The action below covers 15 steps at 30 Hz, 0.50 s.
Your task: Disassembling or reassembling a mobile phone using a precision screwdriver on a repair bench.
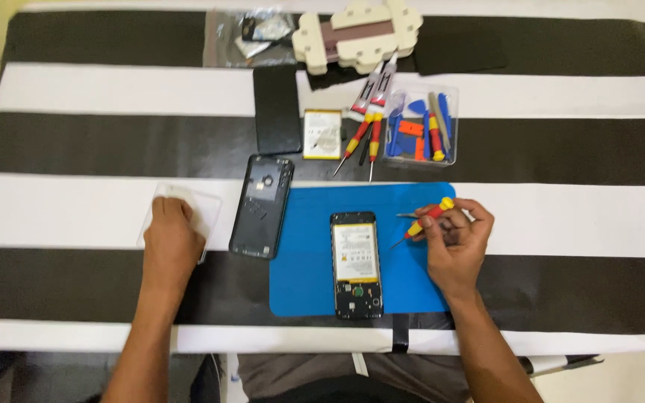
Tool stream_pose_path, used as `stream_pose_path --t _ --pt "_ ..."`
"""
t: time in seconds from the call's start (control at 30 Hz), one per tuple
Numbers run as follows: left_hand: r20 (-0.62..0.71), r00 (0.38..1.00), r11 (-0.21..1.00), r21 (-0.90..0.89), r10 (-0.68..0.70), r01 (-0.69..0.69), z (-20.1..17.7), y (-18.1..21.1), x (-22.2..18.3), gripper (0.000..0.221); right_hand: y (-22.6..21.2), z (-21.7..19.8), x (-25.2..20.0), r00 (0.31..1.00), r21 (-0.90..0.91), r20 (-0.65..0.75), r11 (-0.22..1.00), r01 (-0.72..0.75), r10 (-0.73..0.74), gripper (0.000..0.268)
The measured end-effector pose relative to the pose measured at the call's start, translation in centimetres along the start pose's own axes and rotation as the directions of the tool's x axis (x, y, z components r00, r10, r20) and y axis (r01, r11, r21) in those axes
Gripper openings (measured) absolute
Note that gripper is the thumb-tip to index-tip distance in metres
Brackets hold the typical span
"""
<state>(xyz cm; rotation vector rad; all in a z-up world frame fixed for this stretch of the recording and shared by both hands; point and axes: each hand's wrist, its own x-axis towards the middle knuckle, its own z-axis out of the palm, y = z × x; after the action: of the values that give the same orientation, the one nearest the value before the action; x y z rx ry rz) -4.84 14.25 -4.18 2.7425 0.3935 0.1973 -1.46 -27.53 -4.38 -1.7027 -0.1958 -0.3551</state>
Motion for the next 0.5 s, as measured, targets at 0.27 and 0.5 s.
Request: stream_pose_path --t 0.27,0.5 --pt "-0.017 0.989 0.966 -0.215 -0.149 0.142 0.1 -1.0 -0.7 0.006 0.0 -0.4 -0.2 1.000 -0.030 -0.016 1.000 -0.004 0.004 0.047" --pt "-0.025 0.981 0.879 -0.449 -0.194 0.162 -3.0 3.3 -1.7 0.030 0.0 -0.1 -0.3 1.000 -0.016 -0.002 0.999 -0.028 0.028 0.048"
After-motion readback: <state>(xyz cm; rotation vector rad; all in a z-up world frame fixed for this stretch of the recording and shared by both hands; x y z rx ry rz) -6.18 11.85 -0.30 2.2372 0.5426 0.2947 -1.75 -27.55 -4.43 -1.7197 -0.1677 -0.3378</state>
